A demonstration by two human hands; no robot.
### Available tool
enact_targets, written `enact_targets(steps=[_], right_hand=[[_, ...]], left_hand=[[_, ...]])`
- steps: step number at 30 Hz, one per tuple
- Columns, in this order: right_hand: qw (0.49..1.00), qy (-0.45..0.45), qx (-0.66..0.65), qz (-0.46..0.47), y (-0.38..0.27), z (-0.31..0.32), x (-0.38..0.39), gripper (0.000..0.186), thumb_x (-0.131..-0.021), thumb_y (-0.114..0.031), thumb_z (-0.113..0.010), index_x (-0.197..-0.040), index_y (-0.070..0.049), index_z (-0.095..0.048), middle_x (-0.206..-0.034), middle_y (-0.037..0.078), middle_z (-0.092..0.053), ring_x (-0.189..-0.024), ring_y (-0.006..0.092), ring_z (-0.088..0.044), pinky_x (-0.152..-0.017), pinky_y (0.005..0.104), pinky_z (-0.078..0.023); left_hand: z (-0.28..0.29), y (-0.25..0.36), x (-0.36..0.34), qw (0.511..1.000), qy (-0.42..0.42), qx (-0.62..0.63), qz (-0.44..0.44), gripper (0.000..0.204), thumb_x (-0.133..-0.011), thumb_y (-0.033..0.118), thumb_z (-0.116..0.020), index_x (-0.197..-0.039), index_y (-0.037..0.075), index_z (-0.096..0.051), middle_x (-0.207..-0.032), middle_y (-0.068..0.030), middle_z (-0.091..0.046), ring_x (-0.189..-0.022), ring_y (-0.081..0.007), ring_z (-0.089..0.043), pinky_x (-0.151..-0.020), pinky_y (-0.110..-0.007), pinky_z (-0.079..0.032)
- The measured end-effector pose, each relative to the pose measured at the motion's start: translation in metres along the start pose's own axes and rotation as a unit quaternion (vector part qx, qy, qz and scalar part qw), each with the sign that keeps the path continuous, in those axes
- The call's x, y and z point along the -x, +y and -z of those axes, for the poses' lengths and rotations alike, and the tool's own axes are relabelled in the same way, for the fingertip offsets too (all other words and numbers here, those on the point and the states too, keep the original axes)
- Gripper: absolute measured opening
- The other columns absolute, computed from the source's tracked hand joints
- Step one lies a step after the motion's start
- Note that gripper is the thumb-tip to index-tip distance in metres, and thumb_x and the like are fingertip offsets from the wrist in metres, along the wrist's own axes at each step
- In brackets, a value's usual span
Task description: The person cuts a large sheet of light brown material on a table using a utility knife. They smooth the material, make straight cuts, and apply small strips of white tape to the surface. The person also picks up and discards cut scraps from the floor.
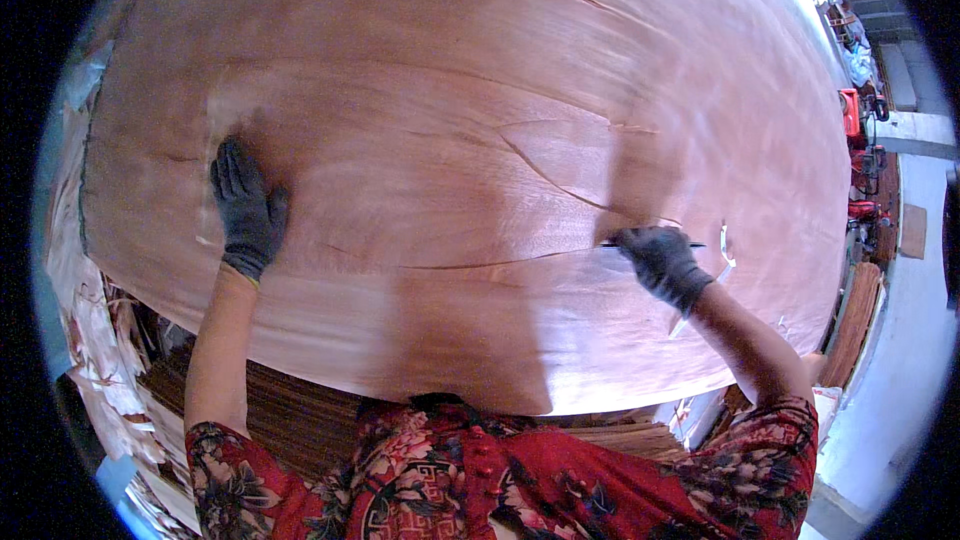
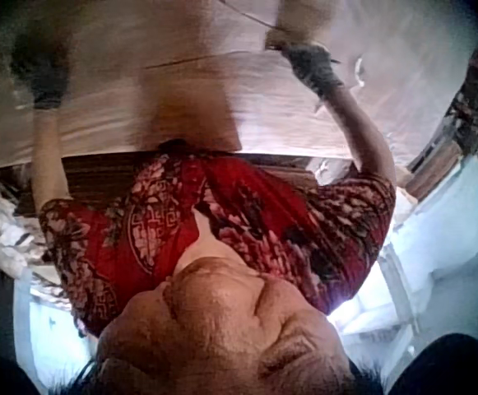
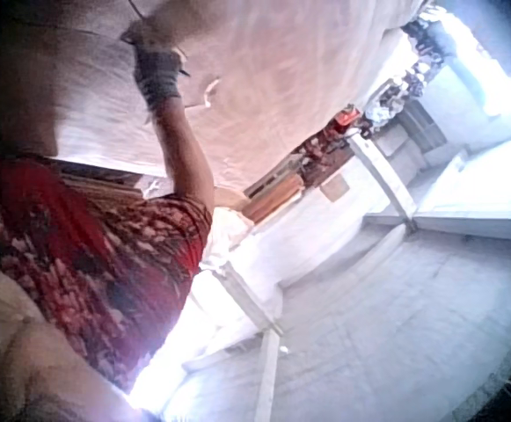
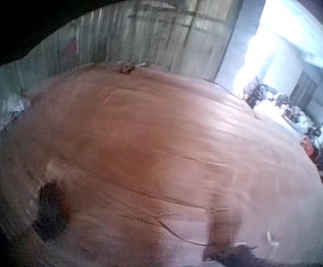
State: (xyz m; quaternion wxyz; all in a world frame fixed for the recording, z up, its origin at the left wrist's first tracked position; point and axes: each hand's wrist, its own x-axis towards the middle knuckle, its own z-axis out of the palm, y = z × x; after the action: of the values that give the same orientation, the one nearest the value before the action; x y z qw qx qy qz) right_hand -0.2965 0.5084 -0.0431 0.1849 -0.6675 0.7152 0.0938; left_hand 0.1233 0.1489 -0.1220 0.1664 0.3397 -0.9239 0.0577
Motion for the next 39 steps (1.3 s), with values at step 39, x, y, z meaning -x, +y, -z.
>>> enact_targets(steps=[39], right_hand=[[0.934,0.076,0.124,0.328,-0.296,0.107,-0.339,0.010,-0.079,-0.016,-0.057,-0.087,-0.012,-0.057,-0.075,0.010,-0.063,-0.070,0.0289,-0.064,-0.054,0.0422,-0.049]], left_hand=[[0.028,0.047,0.027,0.971,-0.012,0.217,0.097,0.059,-0.079,0.034,-0.058,-0.125,-0.001,-0.048,-0.131,-0.0235,-0.042,-0.119,-0.0404,-0.041,-0.098,-0.050,-0.034]])
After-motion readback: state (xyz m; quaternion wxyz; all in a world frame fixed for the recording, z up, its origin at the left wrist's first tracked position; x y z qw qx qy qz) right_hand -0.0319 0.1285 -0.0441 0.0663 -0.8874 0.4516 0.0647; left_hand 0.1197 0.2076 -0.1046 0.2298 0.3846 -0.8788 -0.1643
